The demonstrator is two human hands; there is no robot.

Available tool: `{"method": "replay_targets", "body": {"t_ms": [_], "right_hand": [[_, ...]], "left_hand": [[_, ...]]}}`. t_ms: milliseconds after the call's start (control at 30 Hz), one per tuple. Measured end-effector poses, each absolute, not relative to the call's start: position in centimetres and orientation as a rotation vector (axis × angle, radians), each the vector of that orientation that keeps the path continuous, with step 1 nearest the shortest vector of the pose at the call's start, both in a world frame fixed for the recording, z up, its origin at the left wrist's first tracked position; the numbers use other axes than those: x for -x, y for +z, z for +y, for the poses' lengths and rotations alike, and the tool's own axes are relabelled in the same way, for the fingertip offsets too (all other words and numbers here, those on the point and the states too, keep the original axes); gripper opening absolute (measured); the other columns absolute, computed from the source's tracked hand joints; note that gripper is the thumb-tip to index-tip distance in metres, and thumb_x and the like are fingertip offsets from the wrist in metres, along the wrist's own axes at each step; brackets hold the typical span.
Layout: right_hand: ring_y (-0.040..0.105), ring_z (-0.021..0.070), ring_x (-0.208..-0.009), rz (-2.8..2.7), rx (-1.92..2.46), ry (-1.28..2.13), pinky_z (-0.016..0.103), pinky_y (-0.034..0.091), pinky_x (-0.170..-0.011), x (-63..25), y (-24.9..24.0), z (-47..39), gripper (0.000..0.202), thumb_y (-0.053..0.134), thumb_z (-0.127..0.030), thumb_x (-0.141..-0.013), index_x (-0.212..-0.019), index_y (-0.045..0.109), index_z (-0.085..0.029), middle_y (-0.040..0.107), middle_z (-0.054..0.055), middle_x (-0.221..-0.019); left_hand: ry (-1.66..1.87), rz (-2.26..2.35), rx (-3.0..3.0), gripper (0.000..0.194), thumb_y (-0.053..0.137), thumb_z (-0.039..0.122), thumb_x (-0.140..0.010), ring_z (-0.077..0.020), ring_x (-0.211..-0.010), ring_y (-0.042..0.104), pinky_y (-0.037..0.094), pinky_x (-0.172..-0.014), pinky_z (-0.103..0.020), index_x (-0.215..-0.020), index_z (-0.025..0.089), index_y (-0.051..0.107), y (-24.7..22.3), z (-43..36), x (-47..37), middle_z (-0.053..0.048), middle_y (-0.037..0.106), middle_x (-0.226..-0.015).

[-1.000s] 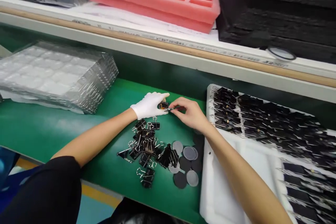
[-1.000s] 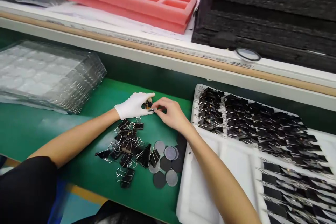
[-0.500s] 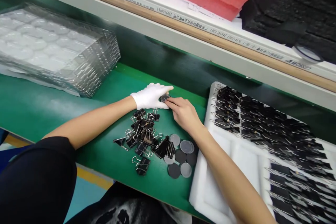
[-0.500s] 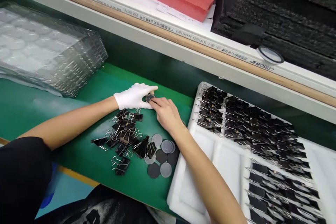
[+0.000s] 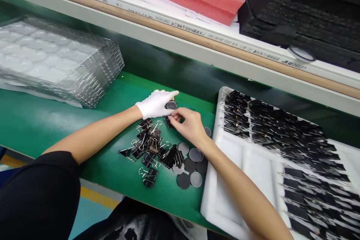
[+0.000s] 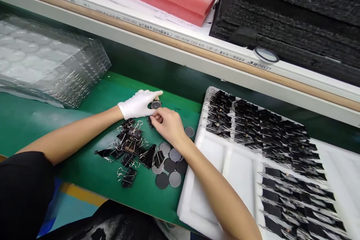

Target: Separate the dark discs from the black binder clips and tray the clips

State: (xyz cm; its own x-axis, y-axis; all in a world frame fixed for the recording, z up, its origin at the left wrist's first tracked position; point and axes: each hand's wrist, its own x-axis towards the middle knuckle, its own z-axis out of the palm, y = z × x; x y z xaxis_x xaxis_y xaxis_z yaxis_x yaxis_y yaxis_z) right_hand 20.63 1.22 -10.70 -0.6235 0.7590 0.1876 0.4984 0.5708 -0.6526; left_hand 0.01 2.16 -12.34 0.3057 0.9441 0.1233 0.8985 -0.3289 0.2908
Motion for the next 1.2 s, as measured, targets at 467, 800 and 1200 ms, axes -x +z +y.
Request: {"method": "replay_targets", "body": {"t_ms": [467,800,1200], "right_hand": [[0.053,0.0445,-0.131,-1.991,1.625,0.325,0.071,0.039,-0.108,-20.3,-9.8,7.6,0.05,0.046,-0.06,-0.104,-0.131,0.067,-0.024,0.063,0.022,-0.135],[0.02,0.0379,-0.162,-1.974,1.785,0.628,0.077,0.019,-0.123,-18.9,-13.6,9.2,0.074,0.009,-0.068,-0.107,-0.148,0.056,-0.027,0.038,0.02,-0.166],[0.027,0.0354,-0.16,-1.888,1.796,0.612,0.069,0.019,-0.127,-18.8,-12.9,8.6,0.062,0.011,-0.052,-0.111,-0.153,0.046,-0.023,0.039,0.022,-0.165]], "left_hand": [[0.396,1.698,-2.37,0.092,0.075,0.045,-0.089,-0.0343,-0.119,0.071,0.051,-0.105,-0.044,-0.167,0.016,0.035,-11.9,1.9,-0.3,-0.011,0.077,-0.131],[0.367,1.639,-2.379,0.09,0.076,0.044,-0.092,-0.0344,-0.119,0.069,0.05,-0.103,-0.043,-0.166,0.015,0.033,-12.1,1.8,-0.5,-0.013,0.075,-0.133],[0.373,1.531,-2.36,0.092,0.072,0.041,-0.096,-0.036,-0.126,0.065,0.045,-0.108,-0.044,-0.169,0.015,0.023,-12.4,2.8,-2.3,-0.016,0.071,-0.142]]}}
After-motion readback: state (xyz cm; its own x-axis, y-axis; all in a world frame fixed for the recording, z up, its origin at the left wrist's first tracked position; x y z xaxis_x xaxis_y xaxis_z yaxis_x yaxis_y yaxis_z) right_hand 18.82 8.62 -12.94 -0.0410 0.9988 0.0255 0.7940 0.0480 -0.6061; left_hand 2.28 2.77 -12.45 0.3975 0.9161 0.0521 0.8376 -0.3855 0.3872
